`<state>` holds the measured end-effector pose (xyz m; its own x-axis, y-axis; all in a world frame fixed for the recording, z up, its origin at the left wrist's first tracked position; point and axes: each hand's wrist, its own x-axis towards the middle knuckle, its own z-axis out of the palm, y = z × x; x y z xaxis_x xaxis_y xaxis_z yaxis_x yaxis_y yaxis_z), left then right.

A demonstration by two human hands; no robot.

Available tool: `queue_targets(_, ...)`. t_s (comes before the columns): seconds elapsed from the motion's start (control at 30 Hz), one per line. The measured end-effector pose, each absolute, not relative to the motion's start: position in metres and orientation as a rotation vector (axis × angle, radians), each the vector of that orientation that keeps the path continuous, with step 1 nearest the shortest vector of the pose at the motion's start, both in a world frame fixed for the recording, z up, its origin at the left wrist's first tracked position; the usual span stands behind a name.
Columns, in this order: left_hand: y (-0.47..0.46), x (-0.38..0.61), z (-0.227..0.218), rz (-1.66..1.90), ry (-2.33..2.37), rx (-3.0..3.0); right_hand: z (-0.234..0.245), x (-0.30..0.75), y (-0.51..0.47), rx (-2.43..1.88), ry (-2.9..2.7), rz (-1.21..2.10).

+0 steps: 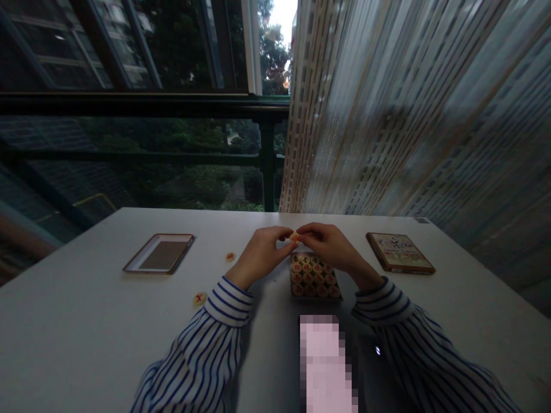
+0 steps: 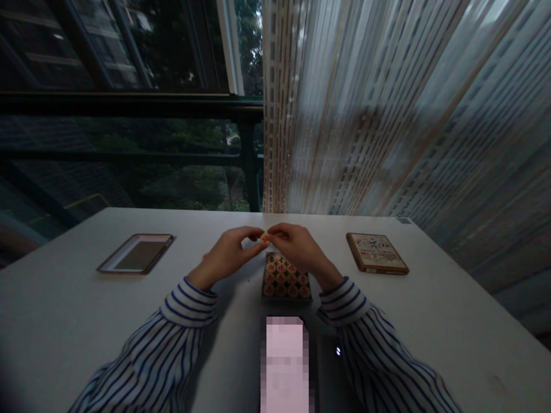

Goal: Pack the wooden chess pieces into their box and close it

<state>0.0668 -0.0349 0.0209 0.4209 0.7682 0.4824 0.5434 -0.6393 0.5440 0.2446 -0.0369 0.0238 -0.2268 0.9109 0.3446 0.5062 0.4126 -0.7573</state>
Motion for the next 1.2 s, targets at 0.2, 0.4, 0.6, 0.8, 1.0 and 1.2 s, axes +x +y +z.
queue_targets(0.2, -0.0291, 0.0632, 0.0206, 1.05, 1.096, 2.117, 0.0251, 0.2455, -0.0372, -1.186, -1.908, 0.641)
queue_targets(0.4, -0.0274, 0.065, 0.0229, 1.076, 1.07, 1.918, 0.0261, 0.2435, -0.0393, -1.173, -1.947, 0.611)
queue_targets(0.6, -0.0275, 0.0656, 0.023, 1.071, 1.058, 1.811, 0.0262, 0.2438, -0.04, -1.169, -1.953, 0.606)
queue_targets(0.8, -0.0284, 0.0663, 0.0255, 1.055, 1.078, 1.76, 0.0275, 0.243, -0.0406, -1.147, -1.967, 0.626)
queue_targets(1.0, -0.0289, 0.066, 0.0255, 1.065, 1.082, 1.701, 0.0269, 0.2425, -0.0408, -1.155, -1.916, 0.668)
queue_targets(1.2, -0.0259, 0.0655, 0.0226, 1.112, 1.097, 1.559, 0.0234, 0.2434, -0.039, -1.183, -1.859, 0.717)
